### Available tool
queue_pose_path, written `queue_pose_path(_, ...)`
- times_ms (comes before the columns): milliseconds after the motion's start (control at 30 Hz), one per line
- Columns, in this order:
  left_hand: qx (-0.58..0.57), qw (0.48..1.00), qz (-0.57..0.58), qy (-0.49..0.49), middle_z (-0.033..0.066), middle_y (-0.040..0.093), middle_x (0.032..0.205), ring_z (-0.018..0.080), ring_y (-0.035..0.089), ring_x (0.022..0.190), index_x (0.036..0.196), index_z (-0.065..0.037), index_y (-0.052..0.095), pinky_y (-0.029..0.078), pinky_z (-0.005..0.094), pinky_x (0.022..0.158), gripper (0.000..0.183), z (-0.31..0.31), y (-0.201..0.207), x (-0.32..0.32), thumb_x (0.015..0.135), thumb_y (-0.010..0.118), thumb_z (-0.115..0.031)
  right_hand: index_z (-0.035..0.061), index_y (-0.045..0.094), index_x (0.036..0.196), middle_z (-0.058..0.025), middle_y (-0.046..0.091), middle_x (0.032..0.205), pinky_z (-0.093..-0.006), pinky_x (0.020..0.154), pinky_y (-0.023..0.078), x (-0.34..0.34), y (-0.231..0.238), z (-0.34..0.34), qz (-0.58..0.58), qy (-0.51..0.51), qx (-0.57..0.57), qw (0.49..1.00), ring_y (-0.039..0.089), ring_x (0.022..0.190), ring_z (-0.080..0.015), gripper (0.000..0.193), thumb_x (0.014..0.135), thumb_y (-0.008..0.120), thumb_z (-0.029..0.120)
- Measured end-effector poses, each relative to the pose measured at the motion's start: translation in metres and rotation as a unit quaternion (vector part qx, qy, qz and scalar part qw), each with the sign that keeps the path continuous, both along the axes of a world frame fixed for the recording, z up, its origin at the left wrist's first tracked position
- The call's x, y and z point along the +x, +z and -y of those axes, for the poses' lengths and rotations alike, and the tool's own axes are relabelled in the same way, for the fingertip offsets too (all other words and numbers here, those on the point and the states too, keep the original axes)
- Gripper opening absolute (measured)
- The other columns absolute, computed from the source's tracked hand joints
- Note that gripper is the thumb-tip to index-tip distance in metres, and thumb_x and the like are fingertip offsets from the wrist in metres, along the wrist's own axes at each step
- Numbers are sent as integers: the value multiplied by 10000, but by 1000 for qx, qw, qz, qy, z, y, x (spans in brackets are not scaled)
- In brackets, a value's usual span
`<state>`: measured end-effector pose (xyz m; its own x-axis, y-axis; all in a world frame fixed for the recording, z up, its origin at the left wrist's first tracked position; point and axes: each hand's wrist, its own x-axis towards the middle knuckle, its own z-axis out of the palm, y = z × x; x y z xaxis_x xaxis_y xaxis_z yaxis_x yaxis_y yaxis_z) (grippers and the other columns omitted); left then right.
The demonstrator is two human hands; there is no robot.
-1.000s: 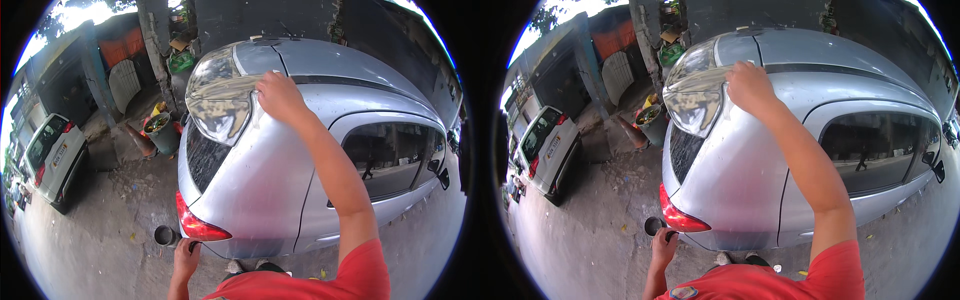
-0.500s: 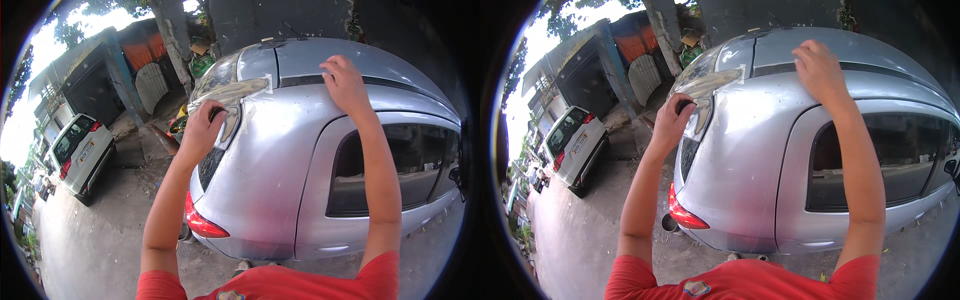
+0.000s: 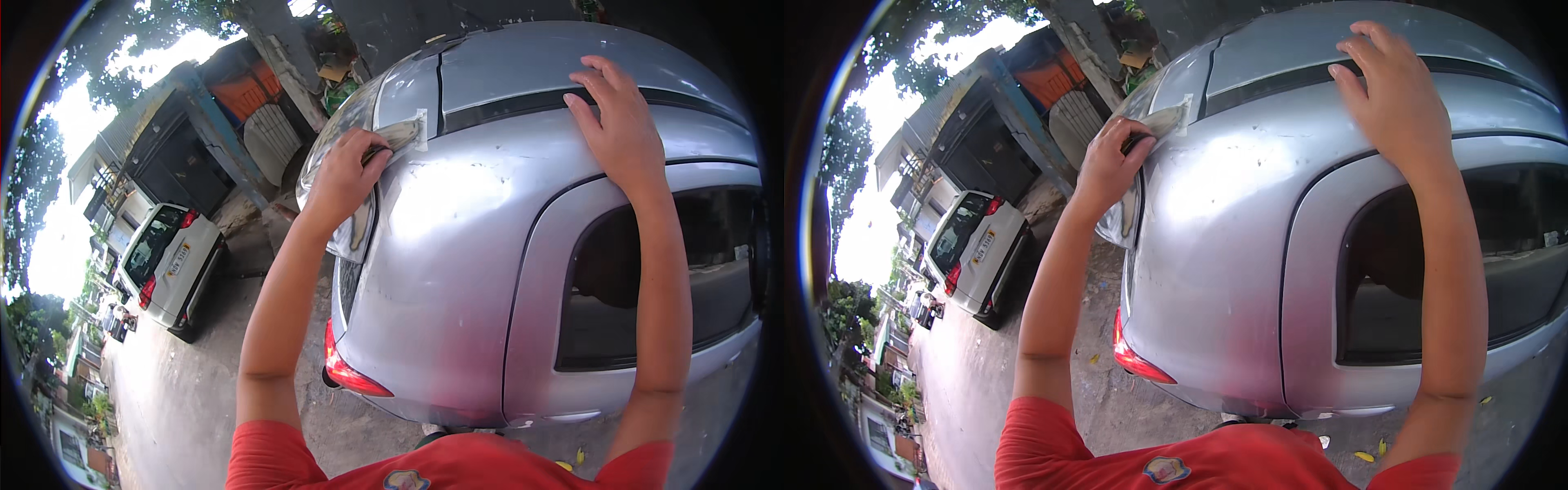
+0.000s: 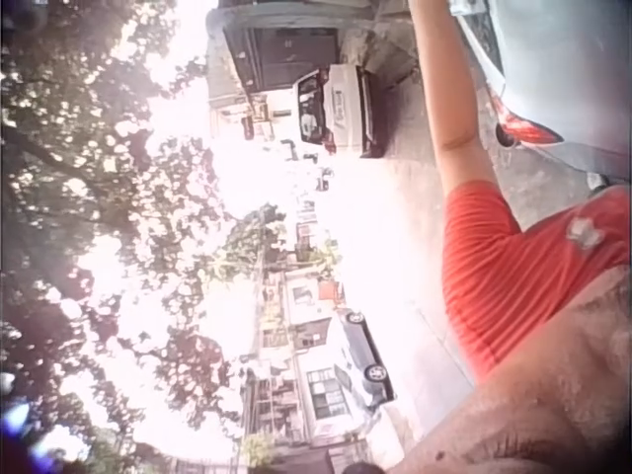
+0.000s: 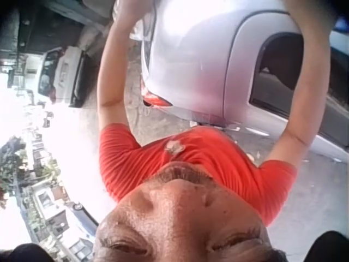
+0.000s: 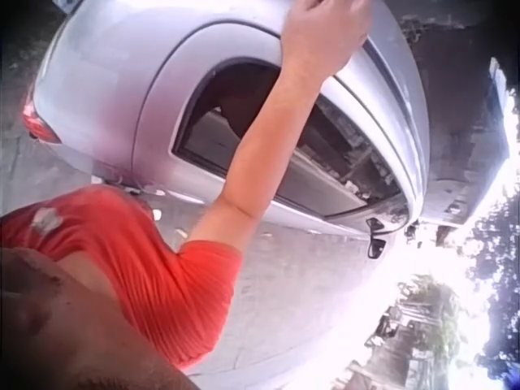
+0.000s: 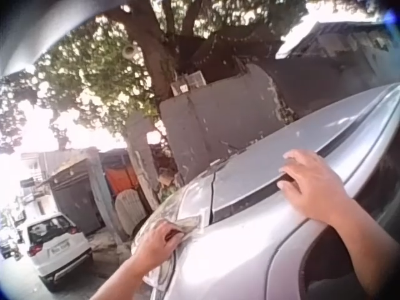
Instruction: Applying and smoothing body filler or adhesive to a car spoiler.
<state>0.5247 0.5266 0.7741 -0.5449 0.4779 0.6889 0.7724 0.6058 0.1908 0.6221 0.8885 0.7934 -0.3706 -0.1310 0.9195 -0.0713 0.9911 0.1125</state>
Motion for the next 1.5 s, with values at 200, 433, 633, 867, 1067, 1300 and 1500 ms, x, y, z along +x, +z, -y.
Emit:
queue_pose_path(200,-19,998,-50,13,130,646,972,311,628,951,951,-23,661,499,376,839,160,0,-1,-9,850,733,-124,103,656,1190,-38,565,1374,-393,1007,472,5,3,2,24,-9,-25,999,563,1239,-278,274,957,638,248)
queue_pose_path(433,-12,993,-112,-29,112,635,894,306,629,888,897,-22,659,505,376,802,152,2,-5,-22,812,757,-102,117,654,1202,-26,565,1382,-380,1007,478,6,5,11,56,6,-65,996,565,1248,-263,267,960,638,227)
queue_pose_path(633,-20,997,-75,-25,106,635,884,296,633,861,886,-20,660,506,359,791,155,-3,2,-16,796,766,-89,115,652,1201,-26,562,1390,-388,1020,468,3,1,-3,17,-27,11,999,562,1253,-264,265,963,638,231)
queue_pose_path(867,-38,991,-111,-70,100,634,874,273,636,825,864,-16,668,514,346,748,144,-9,12,-18,785,773,-76,115,650,1203,-25,558,1392,-389,1035,454,4,2,1,19,-31,-2,999,556,1260,-262,265,964,631,230)
queue_pose_path(1067,-48,992,-103,-61,103,633,873,278,636,824,873,-19,673,514,342,749,142,0,6,-26,786,771,-75,123,652,1210,-20,557,1392,-393,1032,455,1,1,6,24,-41,1,999,554,1262,-255,275,968,622,249)
queue_pose_path(1300,-31,995,-82,-47,102,635,873,275,636,831,871,-19,676,514,345,763,138,6,2,-19,794,772,-83,132,658,1209,-14,562,1389,-385,1010,467,6,1,7,16,-48,-7,999,567,1246,-244,270,963,631,242)
queue_pose_path(1500,-57,992,-93,-63,98,639,878,268,639,834,877,-19,681,516,342,767,145,-16,18,-14,796,775,-92,125,661,1196,-21,573,1377,-378,991,479,6,1,4,7,-32,-17,999,578,1228,-252,267,958,639,243)
